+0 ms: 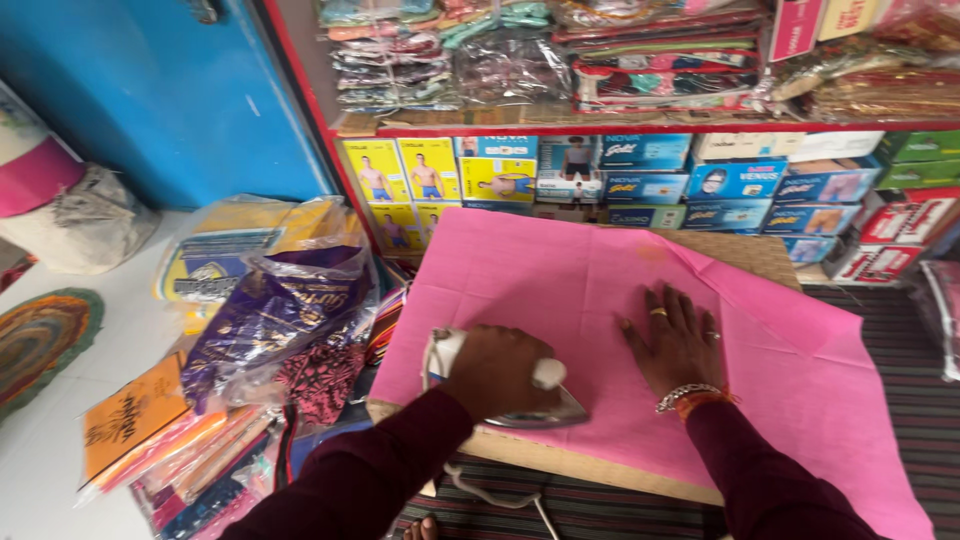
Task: The person irons a large pink piece of fabric on a small wooden table. They use an electric iron to smooth the material, folding it in half and ironing the folded edge. The person repeatedly moves the iron back and forth across the surface.
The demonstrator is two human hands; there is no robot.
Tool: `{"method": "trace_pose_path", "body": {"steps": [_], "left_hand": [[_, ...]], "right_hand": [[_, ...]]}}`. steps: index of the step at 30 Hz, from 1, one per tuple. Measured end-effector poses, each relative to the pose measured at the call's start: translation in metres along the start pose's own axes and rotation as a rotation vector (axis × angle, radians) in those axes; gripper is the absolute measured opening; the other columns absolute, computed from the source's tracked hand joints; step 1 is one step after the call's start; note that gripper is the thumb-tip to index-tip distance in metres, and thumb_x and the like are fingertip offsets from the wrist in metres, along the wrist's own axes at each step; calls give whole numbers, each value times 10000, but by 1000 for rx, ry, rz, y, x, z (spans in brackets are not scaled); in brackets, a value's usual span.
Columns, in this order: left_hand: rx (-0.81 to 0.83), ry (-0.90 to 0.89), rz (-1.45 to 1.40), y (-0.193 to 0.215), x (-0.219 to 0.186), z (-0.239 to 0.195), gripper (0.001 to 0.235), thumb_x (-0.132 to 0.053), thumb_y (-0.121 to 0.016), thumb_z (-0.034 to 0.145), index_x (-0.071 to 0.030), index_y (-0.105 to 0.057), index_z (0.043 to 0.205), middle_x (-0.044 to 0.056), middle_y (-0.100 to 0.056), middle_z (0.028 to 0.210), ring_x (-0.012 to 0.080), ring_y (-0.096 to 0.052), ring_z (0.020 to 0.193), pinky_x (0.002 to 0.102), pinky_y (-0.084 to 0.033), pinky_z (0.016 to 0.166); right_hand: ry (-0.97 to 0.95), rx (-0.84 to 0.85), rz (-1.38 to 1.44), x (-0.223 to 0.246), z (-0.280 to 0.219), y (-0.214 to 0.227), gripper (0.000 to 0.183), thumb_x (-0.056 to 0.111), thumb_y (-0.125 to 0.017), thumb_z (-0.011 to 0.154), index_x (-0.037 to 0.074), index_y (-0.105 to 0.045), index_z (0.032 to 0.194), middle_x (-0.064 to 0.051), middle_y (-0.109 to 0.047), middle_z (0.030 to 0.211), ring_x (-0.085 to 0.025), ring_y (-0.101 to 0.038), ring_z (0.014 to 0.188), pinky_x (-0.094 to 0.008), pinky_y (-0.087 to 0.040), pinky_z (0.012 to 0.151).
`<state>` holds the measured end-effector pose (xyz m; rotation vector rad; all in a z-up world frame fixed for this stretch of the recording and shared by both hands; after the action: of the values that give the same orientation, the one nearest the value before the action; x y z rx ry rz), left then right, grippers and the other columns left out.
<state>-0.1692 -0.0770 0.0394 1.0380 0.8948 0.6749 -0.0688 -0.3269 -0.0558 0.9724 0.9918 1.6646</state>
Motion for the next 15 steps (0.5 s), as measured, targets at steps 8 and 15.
{"method": "trace_pose_path", "body": {"steps": [8, 15], "left_hand": [[-56, 217, 152, 18, 31, -15, 378, -485, -801, 668, -185, -802, 899, 102, -752, 762, 302, -731, 689, 449, -567, 689], [-116, 98, 157, 21, 39, -14, 459, -490, -832, 616, -157, -804, 932, 132, -745, 763, 315, -729, 655, 462, -566, 649]], "right_hand": [[2, -26, -10, -1, -2, 1, 770, 649, -388, 970, 134, -427, 1541, -159, -389, 1597, -332, -317, 1492, -548, -215, 1212], [23, -8, 32, -2, 0, -2, 786, 658, -375, 967, 122, -408, 1542, -161, -361, 1610, -332, -287, 1500, -571, -201, 1192]]}}
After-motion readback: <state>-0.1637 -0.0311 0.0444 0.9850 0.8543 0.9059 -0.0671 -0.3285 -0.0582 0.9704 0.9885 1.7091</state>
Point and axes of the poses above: each hand's wrist, its own z-axis towards the middle knuckle, its own y-axis out of the back of the hand, x = y × z, the point moved 2 cm from there along z, towards the middle knuckle
